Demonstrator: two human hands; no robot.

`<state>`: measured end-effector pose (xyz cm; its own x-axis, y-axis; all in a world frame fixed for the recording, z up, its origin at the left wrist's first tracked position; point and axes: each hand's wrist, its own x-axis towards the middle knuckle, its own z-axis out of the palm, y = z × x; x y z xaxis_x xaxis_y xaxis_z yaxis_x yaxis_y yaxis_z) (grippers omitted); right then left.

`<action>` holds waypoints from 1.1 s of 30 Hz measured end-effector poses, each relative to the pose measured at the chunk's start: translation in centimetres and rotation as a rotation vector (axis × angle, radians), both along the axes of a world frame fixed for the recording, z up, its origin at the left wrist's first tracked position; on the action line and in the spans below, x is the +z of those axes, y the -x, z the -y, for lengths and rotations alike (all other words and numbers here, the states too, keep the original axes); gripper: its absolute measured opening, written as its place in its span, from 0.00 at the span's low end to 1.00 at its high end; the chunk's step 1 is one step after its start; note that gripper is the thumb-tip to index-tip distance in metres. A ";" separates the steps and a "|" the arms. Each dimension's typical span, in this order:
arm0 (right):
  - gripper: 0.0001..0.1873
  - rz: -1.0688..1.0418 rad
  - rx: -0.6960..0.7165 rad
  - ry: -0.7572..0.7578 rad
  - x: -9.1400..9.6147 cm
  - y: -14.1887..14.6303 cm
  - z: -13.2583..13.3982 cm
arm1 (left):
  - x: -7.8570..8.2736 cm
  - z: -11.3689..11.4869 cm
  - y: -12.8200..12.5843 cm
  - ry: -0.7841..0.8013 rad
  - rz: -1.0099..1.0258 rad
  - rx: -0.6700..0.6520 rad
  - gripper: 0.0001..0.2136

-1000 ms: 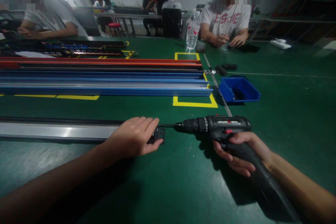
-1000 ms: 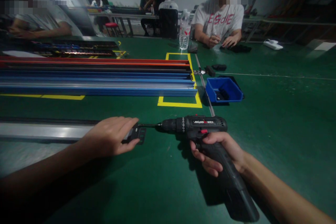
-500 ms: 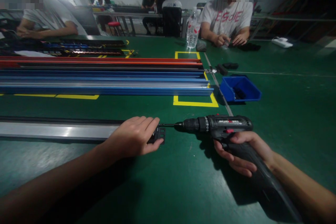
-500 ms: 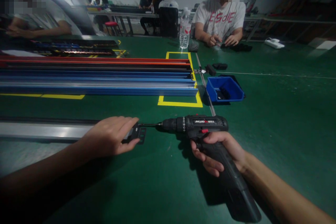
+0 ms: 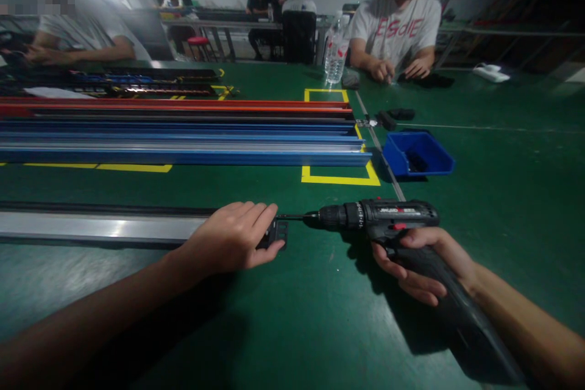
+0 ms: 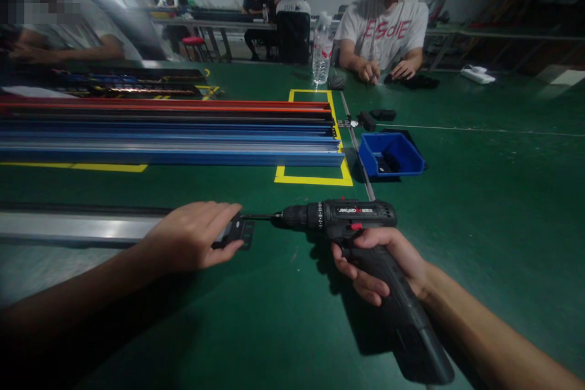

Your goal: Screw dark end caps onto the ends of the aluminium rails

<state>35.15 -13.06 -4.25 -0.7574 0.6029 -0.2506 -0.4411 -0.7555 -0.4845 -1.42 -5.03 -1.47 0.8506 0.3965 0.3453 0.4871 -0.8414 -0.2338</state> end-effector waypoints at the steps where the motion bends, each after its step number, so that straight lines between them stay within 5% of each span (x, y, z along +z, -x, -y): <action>1: 0.20 0.000 0.000 0.005 0.0 0.0 0.0 | 0.0 0.0 0.0 -0.002 -0.003 0.001 0.21; 33: 0.21 -0.059 -0.020 -0.009 -0.5 0.0 -0.1 | -0.3 -0.1 0.2 0.003 -0.007 -0.001 0.22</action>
<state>35.12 -12.96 -4.72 -0.7586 0.6198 -0.2007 -0.4838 -0.7423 -0.4637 -1.64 -4.96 -1.73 0.8533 0.3971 0.3379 0.4850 -0.8424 -0.2348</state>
